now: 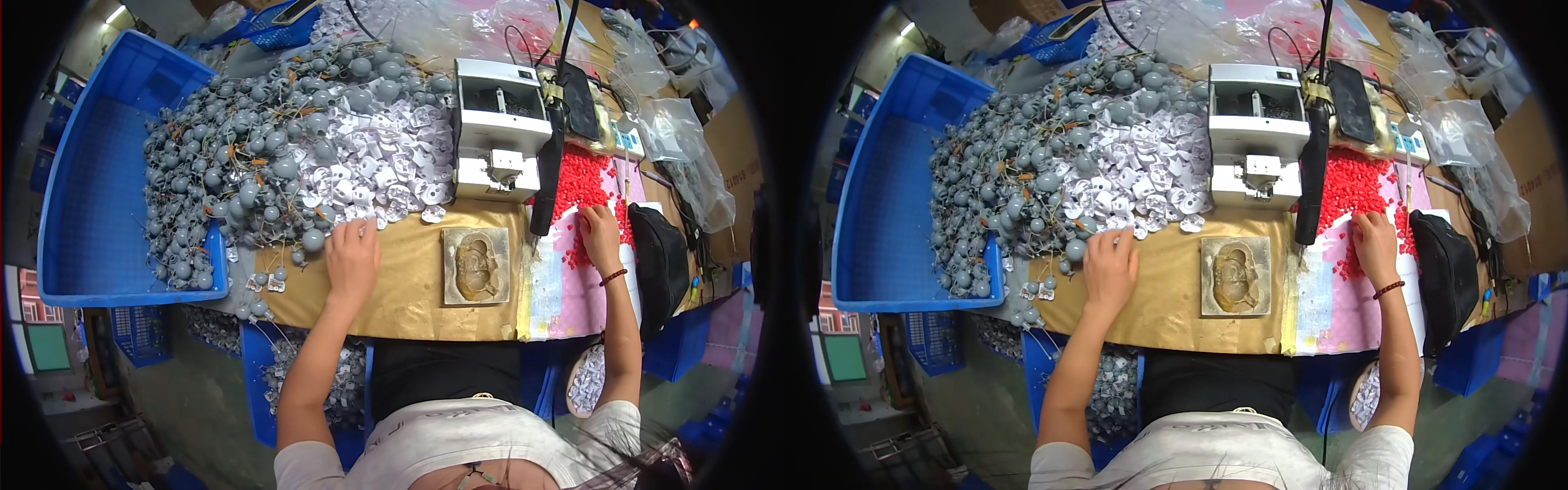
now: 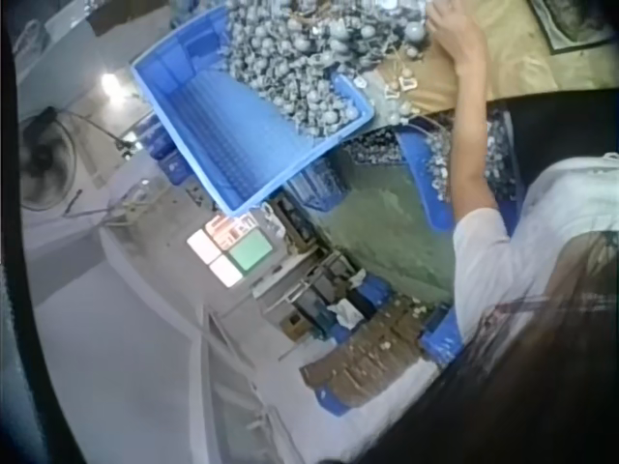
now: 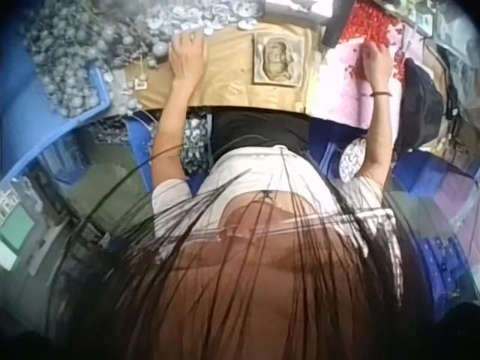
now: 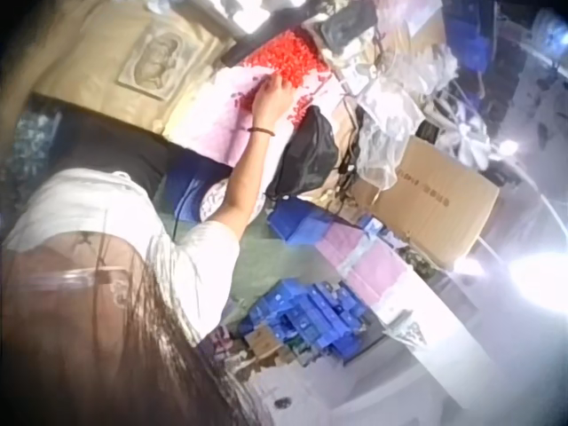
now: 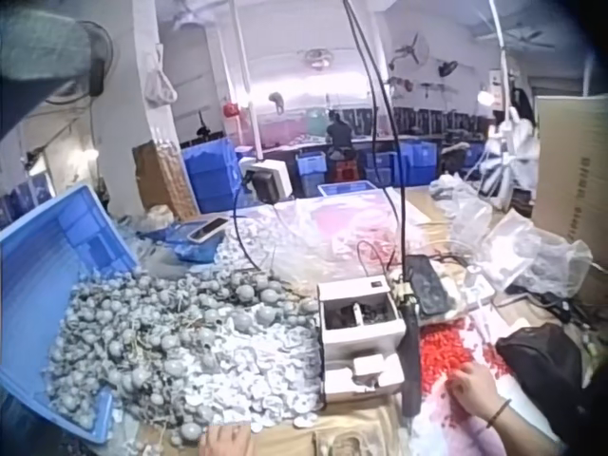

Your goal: Assembling small gray spherical parts and red plastic components using an electric screwdriver and a testing machine on a factory workbench.

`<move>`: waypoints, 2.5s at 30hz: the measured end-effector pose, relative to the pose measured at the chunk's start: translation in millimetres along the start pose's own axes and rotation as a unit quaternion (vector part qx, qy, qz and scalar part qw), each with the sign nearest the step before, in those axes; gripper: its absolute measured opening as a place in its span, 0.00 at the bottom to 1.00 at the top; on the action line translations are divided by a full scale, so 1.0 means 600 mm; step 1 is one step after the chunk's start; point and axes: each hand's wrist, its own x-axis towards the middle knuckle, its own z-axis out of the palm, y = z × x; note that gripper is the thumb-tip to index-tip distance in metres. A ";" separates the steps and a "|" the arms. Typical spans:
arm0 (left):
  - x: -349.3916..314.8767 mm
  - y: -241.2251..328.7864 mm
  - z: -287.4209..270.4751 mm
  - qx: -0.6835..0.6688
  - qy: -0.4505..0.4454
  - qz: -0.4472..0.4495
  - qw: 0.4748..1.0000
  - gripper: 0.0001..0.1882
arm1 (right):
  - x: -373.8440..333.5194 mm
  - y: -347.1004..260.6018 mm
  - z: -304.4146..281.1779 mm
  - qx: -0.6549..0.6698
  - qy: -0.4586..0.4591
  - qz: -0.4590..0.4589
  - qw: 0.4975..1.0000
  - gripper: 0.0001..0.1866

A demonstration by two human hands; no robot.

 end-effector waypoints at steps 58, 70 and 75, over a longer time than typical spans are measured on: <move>0.179 -0.042 -0.133 -0.172 0.166 0.000 0.971 0.05 | 0.049 -0.300 -0.065 0.340 0.051 -0.175 0.923 0.19; 0.258 0.018 -0.094 -0.343 -0.052 -0.058 0.936 0.05 | 0.159 -0.361 -0.131 0.352 0.152 -0.212 0.899 0.18; 0.235 0.090 -0.132 -0.396 -0.034 0.027 0.917 0.04 | 0.202 -0.409 -0.118 0.418 0.140 -0.215 0.872 0.19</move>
